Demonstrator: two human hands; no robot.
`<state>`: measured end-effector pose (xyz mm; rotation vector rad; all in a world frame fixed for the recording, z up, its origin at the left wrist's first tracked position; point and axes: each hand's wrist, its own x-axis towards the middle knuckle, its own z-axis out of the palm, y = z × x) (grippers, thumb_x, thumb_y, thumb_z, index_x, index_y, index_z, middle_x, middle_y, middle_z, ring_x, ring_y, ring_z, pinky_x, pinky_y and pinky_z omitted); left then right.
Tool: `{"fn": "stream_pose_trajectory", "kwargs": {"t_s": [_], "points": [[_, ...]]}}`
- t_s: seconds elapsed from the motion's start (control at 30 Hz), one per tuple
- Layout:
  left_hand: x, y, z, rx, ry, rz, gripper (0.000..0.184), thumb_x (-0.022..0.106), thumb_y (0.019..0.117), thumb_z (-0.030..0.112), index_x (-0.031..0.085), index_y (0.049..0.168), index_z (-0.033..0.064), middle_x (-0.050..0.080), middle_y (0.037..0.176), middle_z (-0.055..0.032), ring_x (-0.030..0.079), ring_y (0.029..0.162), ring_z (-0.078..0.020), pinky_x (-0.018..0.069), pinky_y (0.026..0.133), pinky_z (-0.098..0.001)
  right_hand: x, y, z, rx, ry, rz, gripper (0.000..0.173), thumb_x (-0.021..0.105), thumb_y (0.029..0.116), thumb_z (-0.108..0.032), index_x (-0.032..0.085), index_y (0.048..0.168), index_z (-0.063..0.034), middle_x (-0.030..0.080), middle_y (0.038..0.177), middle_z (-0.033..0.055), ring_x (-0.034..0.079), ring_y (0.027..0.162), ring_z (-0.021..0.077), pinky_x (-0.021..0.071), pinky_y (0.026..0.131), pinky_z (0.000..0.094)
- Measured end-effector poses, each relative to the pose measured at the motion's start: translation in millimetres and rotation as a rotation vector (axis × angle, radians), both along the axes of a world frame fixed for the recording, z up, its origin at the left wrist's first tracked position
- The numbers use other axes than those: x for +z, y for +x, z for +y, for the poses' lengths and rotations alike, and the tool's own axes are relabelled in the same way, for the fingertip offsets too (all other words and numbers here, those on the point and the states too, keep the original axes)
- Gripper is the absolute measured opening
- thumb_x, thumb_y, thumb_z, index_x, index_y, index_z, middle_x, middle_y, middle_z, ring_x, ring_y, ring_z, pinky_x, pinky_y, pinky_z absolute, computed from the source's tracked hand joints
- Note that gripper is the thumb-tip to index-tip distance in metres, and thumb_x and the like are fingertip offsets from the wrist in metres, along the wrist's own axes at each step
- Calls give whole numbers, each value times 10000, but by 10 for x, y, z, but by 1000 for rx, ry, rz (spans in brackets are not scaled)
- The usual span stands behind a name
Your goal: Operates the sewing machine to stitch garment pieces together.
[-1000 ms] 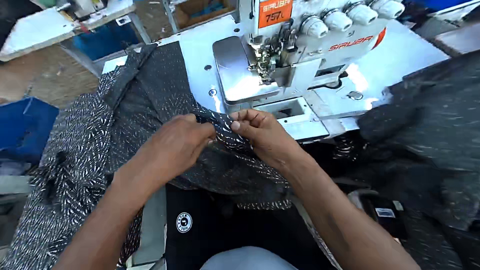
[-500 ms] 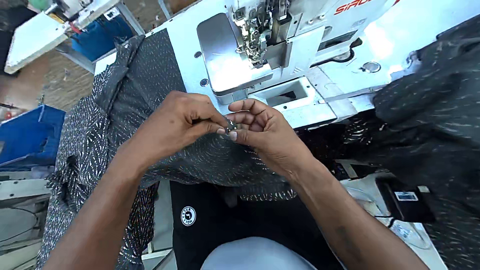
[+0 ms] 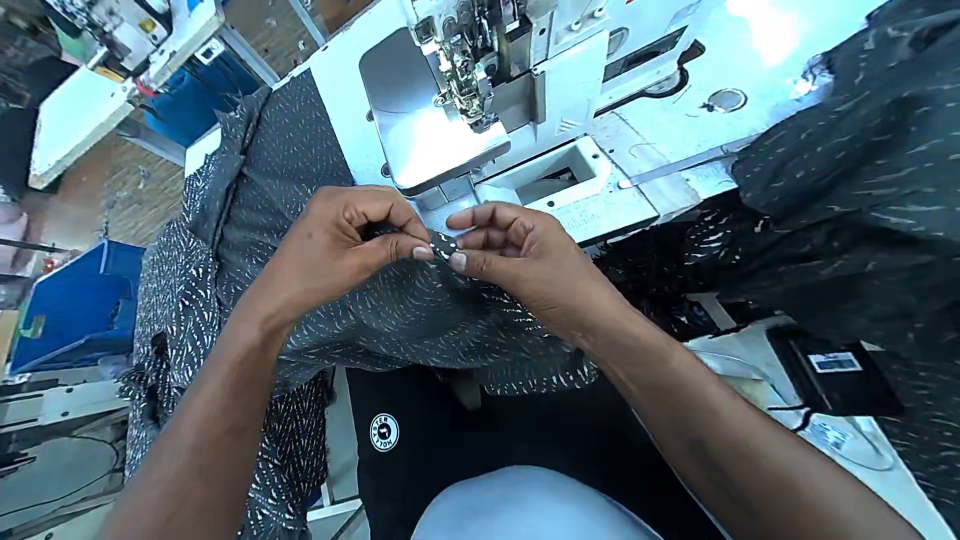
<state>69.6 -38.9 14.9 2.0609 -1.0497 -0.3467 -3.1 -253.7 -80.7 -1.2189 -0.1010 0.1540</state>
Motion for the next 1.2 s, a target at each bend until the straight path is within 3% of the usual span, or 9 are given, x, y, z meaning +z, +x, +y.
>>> {"fn": "stream_pose_trajectory", "kwargs": {"t_s": [0.07, 0.13, 0.2, 0.3, 0.47, 0.63, 0.97, 1.13, 1.2], "points": [[1, 26, -20, -15, 52, -71, 78, 671, 973, 69, 739, 961, 34, 720, 1045, -37, 689, 940, -93, 583, 820, -216, -46, 13, -9, 36, -22, -18, 89, 706, 950, -68, 708, 1024, -17, 699, 804, 53, 634, 689, 77, 527, 618, 207], [51, 20, -25, -50, 123, -207, 138, 608, 1009, 86, 733, 975, 42, 687, 1151, -55, 665, 1085, -118, 565, 945, -253, -44, 14, -36, 39, 8, -69, 67, 691, 967, -88, 696, 975, -22, 673, 773, 41, 610, 672, 64, 511, 609, 192], [162, -84, 43, -101, 139, -291, 186, 583, 1031, 142, 747, 989, 64, 673, 1084, -31, 652, 1032, -105, 566, 901, -258, -33, -35, -84, 32, 69, -100, 68, 684, 969, -84, 696, 983, -18, 672, 772, 41, 612, 671, 61, 521, 615, 189], [300, -193, 111, -239, 86, -131, 201, 603, 1036, 212, 760, 956, 114, 687, 954, 39, 654, 889, -53, 571, 764, -206, -42, -56, -156, 23, 131, -96, 65, 679, 969, -71, 711, 994, -20, 685, 781, 34, 626, 689, 48, 537, 642, 185], [243, -107, -203, -158, 29, -106, 86, 710, 949, 84, 789, 954, 50, 681, 923, -10, 650, 828, -67, 553, 702, -180, 99, -53, -79, -25, 173, -133, 90, 681, 954, -14, 709, 1034, 16, 712, 834, 61, 660, 723, 69, 571, 684, 204], [162, -80, -337, -6, -128, -93, 133, 809, 834, -10, 751, 954, -8, 723, 906, -50, 690, 790, -103, 595, 705, -216, 138, -94, -89, -72, 205, -109, 108, 674, 955, 3, 720, 1050, 29, 720, 839, 71, 666, 720, 69, 574, 679, 201], [156, -9, -362, 16, -149, -19, 170, 834, 807, -5, 753, 957, -9, 758, 899, -50, 720, 791, -99, 618, 738, -230, 128, -91, -176, -42, 156, -193, 123, 665, 958, 12, 733, 1058, 35, 721, 840, 72, 654, 712, 70, 560, 652, 192], [142, 121, -374, -119, 40, 88, 216, 733, 940, 141, 758, 1115, 17, 734, 1050, -47, 693, 941, -109, 595, 823, -233, 118, -72, -233, -3, 108, -272, 129, 669, 946, 27, 724, 1062, 35, 722, 831, 62, 652, 699, 60, 556, 635, 183], [151, 133, -374, -153, 45, 129, 132, 714, 949, 129, 753, 1016, 22, 729, 974, -42, 692, 903, -108, 591, 796, -235, 96, -76, -249, 11, 60, -361, 157, 673, 918, 55, 689, 1071, 22, 720, 866, 57, 671, 711, 74, 582, 643, 197]]}}
